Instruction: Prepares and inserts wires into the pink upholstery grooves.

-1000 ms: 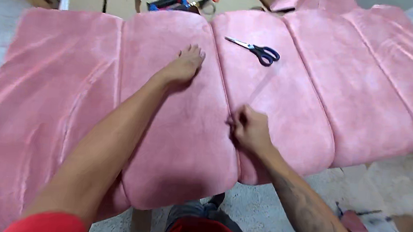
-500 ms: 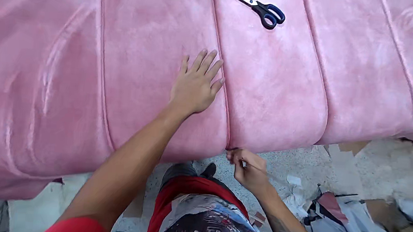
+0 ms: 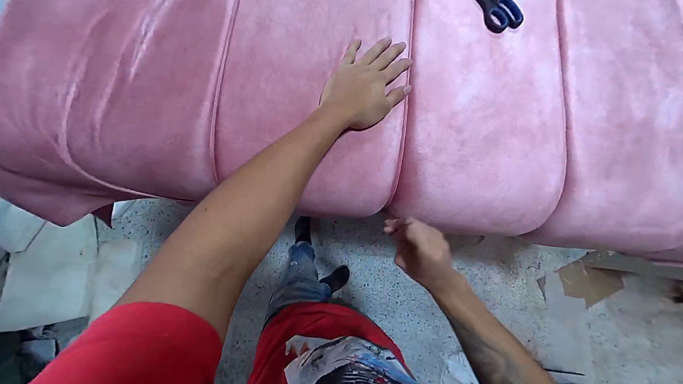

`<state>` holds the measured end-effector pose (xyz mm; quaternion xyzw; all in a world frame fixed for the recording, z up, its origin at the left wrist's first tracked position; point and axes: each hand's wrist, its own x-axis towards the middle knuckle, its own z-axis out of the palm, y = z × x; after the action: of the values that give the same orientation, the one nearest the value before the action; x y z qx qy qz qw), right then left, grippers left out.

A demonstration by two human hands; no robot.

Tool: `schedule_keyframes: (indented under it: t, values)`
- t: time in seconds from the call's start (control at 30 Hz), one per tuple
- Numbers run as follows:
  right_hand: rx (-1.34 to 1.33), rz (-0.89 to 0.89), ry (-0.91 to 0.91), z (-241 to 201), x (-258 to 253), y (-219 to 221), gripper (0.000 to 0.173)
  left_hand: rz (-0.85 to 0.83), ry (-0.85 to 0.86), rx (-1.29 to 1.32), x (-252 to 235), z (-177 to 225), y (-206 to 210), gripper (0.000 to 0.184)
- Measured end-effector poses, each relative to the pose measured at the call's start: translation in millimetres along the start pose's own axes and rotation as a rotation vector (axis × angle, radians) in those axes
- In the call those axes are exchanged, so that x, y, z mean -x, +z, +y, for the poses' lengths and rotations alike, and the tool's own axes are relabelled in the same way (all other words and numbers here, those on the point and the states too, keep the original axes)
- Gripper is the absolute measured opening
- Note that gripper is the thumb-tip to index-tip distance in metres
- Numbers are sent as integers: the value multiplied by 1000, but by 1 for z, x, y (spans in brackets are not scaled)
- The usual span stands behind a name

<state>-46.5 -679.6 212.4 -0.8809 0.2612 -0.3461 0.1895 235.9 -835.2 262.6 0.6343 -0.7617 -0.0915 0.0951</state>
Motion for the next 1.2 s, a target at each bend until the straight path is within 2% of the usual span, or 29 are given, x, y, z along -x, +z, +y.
schedule_keyframes:
  t: [0.03,0.1,0.17,0.23,0.3,0.4,0.47,0.53,0.6,0.67,0.77,0.83,0.93,1.03,1.13,1.2]
  values:
    - [29,-5,-26,8,14,10,8,5,-6,1,0,1,1,65]
    - [78,48,-43,18,6,10,8,4,-13,4,0,3,2,65]
    - [98,150,-56,21,-33,-4,5,-4,-16,0,-1,3,0,66]
    - [82,278,17,31,-73,-25,2,-6,-21,5,1,2,-2,66]
    - [-75,334,120,33,-86,-41,4,-16,-23,17,3,3,0,66]
    - [-167,149,196,2,-35,-27,6,-5,-15,12,2,2,-2,66]
    - [-110,40,119,5,-5,-6,7,5,-19,16,1,2,-2,65]
    - [-75,55,9,18,-14,3,6,-6,-23,15,2,3,-3,64]
    - [-59,107,-19,21,-33,5,4,-14,-19,11,3,3,-3,64]
    - [-86,170,17,17,-38,6,5,-10,-19,13,2,3,-4,64]
    - [-213,243,69,6,-17,8,7,-19,-26,11,5,3,-2,65]
    - [-162,229,90,9,-17,8,5,-12,-31,9,5,3,-2,64]
    - [-12,216,134,17,-62,2,2,-20,-30,6,4,3,-5,64]
    - [-86,232,225,16,-90,-12,7,-33,-26,9,9,5,-3,64]
    - [-121,166,316,-6,-62,-16,8,1,-23,-13,5,4,-6,65]
    - [-6,101,281,-6,-42,0,6,-9,-30,-22,3,4,-4,65]
